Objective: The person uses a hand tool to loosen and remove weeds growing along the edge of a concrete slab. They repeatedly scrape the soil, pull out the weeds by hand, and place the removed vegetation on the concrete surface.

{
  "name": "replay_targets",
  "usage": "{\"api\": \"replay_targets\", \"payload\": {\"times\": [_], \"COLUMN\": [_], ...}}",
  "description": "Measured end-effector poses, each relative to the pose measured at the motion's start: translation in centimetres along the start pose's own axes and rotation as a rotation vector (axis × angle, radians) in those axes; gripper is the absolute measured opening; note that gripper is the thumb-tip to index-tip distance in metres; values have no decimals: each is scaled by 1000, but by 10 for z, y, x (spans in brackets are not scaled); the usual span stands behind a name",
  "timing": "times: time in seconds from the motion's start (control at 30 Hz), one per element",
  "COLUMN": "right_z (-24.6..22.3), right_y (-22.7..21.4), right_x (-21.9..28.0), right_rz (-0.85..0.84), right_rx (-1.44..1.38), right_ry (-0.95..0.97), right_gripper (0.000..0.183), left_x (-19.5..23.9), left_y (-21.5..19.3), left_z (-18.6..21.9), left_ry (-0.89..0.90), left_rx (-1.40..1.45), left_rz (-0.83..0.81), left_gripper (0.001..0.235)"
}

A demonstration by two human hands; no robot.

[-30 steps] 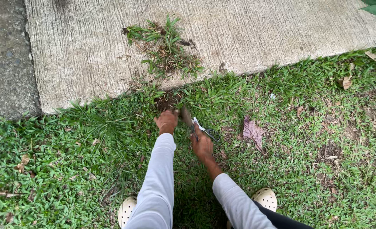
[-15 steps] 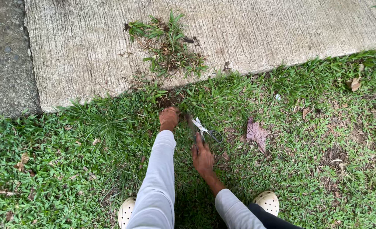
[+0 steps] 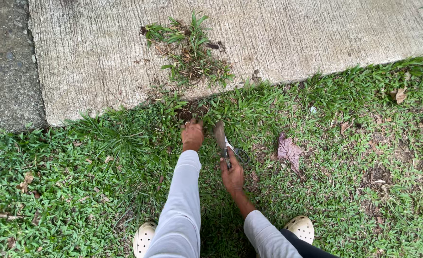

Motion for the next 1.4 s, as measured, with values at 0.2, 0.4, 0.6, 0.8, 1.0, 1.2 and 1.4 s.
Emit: {"api": "replay_targets", "payload": {"times": [0.2, 0.4, 0.6, 0.8, 1.0, 1.2, 1.4], "right_z": [12, 24, 29, 19, 5, 9, 22], "right_y": [11, 28, 6, -3, 5, 1, -4], "right_x": [0, 0, -6, 3, 1, -40, -53], "right_rz": [34, -8, -51, 62, 1, -126, -49], "right_rx": [18, 337, 446, 292, 244, 541, 296], "right_ry": [43, -2, 91, 9, -83, -36, -12], "right_gripper": [60, 61, 61, 64, 62, 61, 60], "left_x": [16, 10, 15, 10, 5, -16, -23], "left_y": [11, 15, 15, 7, 12, 25, 24], "left_z": [11, 3, 9, 20, 21, -8, -29], "left_ry": [184, 198, 67, 88, 63, -140, -230], "left_rx": [-99, 109, 203, 39, 26, 362, 617], "left_rz": [63, 321, 165, 162, 162, 16, 97], "left_gripper": [47, 72, 46, 40, 42, 42, 38]}}
Point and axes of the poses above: each hand's wrist, its own x-axis away from the middle knuckle, its own y-axis out of the palm, z = x × y, the point moved 4 cm from there along -x, towards the middle knuckle, and after that the axes turned 13 degrees about x, right-handed, at the moved point
